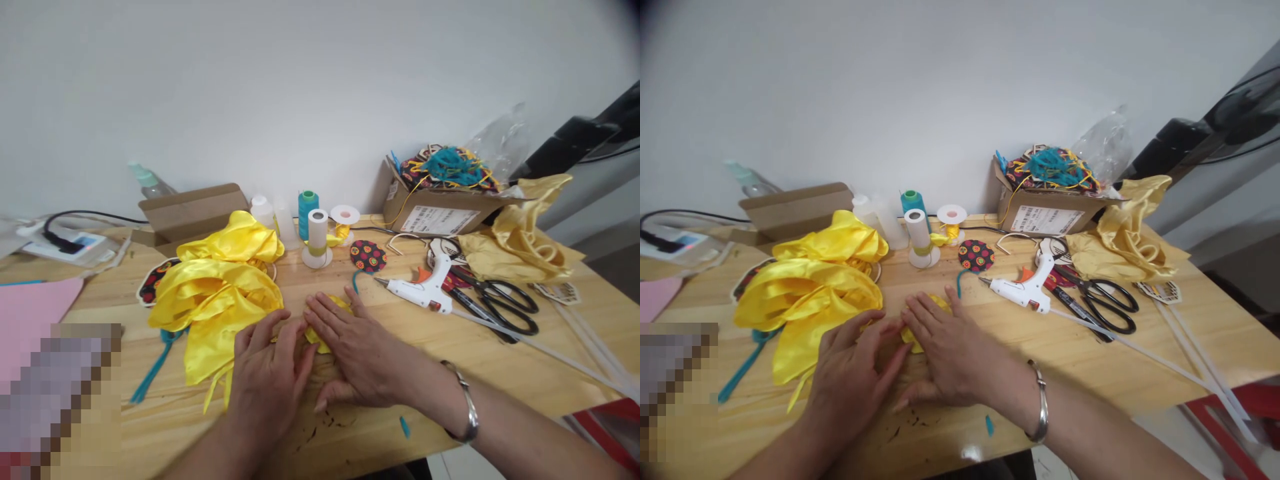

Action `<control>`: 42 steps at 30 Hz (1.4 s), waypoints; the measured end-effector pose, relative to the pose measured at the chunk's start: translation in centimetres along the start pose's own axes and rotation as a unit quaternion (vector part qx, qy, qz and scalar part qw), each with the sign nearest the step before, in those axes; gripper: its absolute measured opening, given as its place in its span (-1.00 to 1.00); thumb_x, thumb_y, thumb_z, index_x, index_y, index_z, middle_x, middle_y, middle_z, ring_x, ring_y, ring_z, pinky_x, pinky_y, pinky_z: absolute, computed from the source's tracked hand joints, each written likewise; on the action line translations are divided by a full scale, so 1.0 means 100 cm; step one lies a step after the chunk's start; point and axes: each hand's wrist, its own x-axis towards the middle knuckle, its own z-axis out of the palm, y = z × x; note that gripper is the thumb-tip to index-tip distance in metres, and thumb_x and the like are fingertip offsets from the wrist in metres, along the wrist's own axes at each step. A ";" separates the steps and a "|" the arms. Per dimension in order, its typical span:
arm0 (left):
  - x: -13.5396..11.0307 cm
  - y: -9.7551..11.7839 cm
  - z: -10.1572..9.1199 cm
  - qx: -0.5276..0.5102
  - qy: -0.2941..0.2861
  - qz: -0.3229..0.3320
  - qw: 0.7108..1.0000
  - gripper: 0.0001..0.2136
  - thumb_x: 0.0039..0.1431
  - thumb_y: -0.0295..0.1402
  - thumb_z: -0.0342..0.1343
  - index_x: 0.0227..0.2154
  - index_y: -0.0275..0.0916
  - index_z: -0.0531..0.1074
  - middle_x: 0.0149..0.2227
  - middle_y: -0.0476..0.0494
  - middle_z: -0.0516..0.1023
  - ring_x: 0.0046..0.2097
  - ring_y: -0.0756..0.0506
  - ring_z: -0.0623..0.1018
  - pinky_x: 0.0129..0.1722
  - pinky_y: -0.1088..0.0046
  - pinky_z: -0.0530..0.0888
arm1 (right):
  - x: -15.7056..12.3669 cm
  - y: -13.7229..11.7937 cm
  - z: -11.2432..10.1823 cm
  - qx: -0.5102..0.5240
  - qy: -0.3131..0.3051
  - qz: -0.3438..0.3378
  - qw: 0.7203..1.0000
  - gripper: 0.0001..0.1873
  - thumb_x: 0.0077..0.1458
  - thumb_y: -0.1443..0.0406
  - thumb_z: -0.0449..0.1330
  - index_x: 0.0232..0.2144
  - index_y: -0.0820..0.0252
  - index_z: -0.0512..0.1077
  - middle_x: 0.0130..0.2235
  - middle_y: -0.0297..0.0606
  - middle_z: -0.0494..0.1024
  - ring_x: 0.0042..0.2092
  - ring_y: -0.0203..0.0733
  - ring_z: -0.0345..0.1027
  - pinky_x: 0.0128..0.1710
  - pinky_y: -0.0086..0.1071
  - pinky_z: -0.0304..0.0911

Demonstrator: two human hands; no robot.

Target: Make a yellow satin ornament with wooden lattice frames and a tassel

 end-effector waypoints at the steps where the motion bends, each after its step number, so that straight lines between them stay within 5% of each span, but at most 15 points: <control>1: 0.000 -0.001 0.000 -0.004 0.006 0.000 1.000 -0.78 0.09 -0.37 0.12 -0.19 -0.32 0.37 -0.25 -0.29 0.56 -0.05 -0.30 0.42 -0.14 0.14 0.30 | -0.001 0.001 -0.003 -0.003 0.005 0.000 1.000 0.01 0.08 -0.22 -0.17 0.28 0.47 -0.14 0.33 0.07 -0.16 0.35 0.04 -0.40 0.25 0.14 -0.46; 6: -0.003 -0.004 -0.005 -0.068 0.053 0.026 0.996 -0.69 0.06 -0.53 0.07 -0.09 -0.30 0.37 -0.28 -0.23 0.58 0.02 -0.31 0.39 -0.08 0.08 0.29 | -0.010 0.008 -0.013 -0.031 0.027 0.034 0.999 0.05 0.03 -0.26 -0.16 0.27 0.45 -0.12 0.32 0.11 -0.12 0.34 0.10 -0.36 0.23 0.20 -0.53; 17: -0.007 0.003 -0.007 -0.083 0.000 0.031 0.996 -0.73 0.01 -0.60 -0.02 -0.22 -0.31 0.44 -0.37 -0.22 0.60 -0.02 -0.29 0.46 -0.06 0.03 0.25 | -0.016 0.011 0.004 -0.028 0.001 0.041 0.999 0.01 0.04 -0.26 -0.18 0.28 0.38 -0.10 0.32 0.04 -0.12 0.34 0.03 -0.38 0.25 0.15 -0.58; 22: -0.007 -0.003 -0.006 -0.088 0.021 0.038 0.995 -0.66 0.00 -0.62 -0.04 -0.13 -0.31 0.39 -0.22 -0.26 0.58 0.02 -0.29 0.42 -0.05 0.04 0.28 | -0.013 0.009 -0.007 -0.030 0.015 0.035 0.999 -0.01 0.08 -0.19 -0.09 0.29 0.40 -0.17 0.33 0.06 -0.14 0.34 0.04 -0.38 0.25 0.15 -0.52; 25: -0.004 -0.008 -0.009 -0.106 0.054 0.006 0.993 -0.59 0.01 -0.62 -0.03 -0.02 -0.32 0.30 -0.09 -0.27 0.53 0.06 -0.26 0.36 -0.02 0.09 0.31 | -0.005 0.010 -0.017 -0.039 0.041 0.060 0.997 -0.04 0.07 -0.07 0.08 0.29 0.36 -0.19 0.32 0.04 -0.11 0.34 0.04 -0.37 0.24 0.16 -0.51; 30: -0.001 -0.010 -0.025 -0.159 0.071 -0.067 0.982 -0.62 0.09 -0.55 -0.01 0.00 -0.20 0.26 0.02 -0.20 0.45 0.09 -0.20 0.33 0.07 0.12 0.32 | 0.006 0.017 -0.024 0.015 -0.006 0.067 0.998 0.08 -0.07 0.01 0.26 0.30 0.27 -0.21 0.33 0.01 -0.10 0.34 0.04 -0.31 0.24 0.14 -0.44; 35: -0.003 -0.009 -0.038 -0.193 0.081 -0.100 0.973 -0.67 0.12 -0.51 -0.01 -0.03 -0.17 0.28 0.04 -0.17 0.43 0.09 -0.18 0.35 0.09 0.11 0.32 | 0.007 0.022 -0.024 0.043 -0.018 0.080 0.996 0.10 -0.14 0.07 0.33 0.30 0.16 -0.18 0.30 -0.01 0.00 0.33 0.07 -0.29 0.24 0.12 -0.42; 42: -0.010 -0.010 -0.035 -0.203 0.068 -0.116 0.970 -0.66 0.12 -0.50 -0.01 -0.02 -0.20 0.27 0.03 -0.21 0.44 0.08 -0.18 0.38 0.07 0.10 0.34 | 0.013 0.012 -0.036 0.023 -0.039 0.107 0.993 -0.03 -0.10 0.24 0.34 0.27 0.25 -0.05 0.24 0.04 0.15 0.28 0.09 -0.09 0.22 0.08 -0.21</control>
